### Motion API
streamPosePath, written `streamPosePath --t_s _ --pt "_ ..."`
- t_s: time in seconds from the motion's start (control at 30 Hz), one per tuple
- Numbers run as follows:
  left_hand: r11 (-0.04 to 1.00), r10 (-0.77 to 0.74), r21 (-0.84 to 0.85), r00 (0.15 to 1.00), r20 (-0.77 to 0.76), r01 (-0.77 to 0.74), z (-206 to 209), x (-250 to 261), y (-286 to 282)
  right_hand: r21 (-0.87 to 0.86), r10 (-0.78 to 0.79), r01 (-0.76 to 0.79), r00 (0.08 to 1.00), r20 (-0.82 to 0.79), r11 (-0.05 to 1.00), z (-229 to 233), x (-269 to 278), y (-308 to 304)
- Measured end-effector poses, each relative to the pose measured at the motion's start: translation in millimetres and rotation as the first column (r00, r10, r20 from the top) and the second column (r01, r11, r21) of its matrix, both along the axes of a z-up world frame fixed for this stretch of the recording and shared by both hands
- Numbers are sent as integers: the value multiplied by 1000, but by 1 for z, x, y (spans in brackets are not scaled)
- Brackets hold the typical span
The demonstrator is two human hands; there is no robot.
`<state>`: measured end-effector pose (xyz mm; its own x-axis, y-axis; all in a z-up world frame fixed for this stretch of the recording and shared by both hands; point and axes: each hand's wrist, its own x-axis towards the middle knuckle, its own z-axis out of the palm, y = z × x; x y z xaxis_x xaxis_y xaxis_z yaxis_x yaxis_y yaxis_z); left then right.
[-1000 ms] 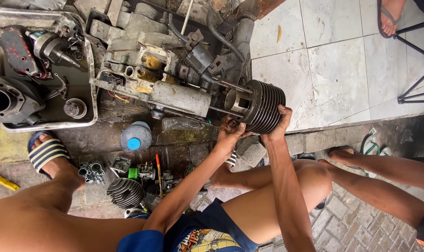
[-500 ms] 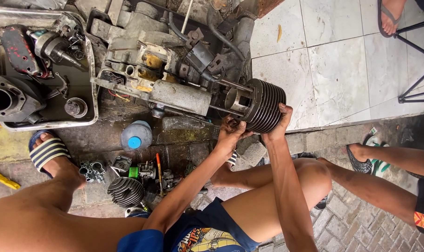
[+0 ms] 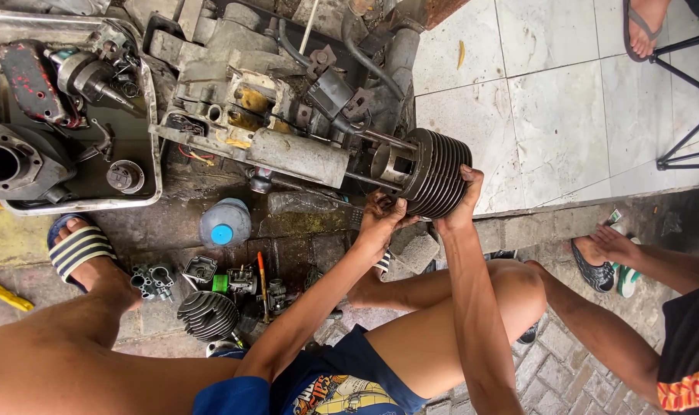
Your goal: The person sits on the floor and works on a disassembled engine, specifically handling a cylinder head with cooling fins. They rotate the cylinder head and use their hands to adjust or inspect the internal components and the crankshaft area.
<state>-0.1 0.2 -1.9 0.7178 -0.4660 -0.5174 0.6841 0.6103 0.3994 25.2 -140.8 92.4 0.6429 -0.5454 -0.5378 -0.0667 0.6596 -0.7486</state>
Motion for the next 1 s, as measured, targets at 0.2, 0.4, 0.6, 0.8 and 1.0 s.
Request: streamPosePath --t_s 0.2,0.4,0.6,0.8,1.0 --pt "1000 -10 -4 1000 -7 10 -11 -6 -2 3 25 -25 1000 -12 1000 3 2 0" --pt "999 -33 -16 999 24 33 -19 0 -2 9 35 -35 999 -32 999 27 11 16" --pt "999 -45 -22 998 52 46 -33 -5 -6 -1 34 -34 999 -32 999 27 10 16" --pt "991 -38 -133 999 -34 33 -37 -1 5 8 11 -11 999 -35 1000 16 4 11" --pt "995 -80 -58 996 47 83 -38 22 -2 6 10 -10 999 -38 1000 -7 -3 -8"
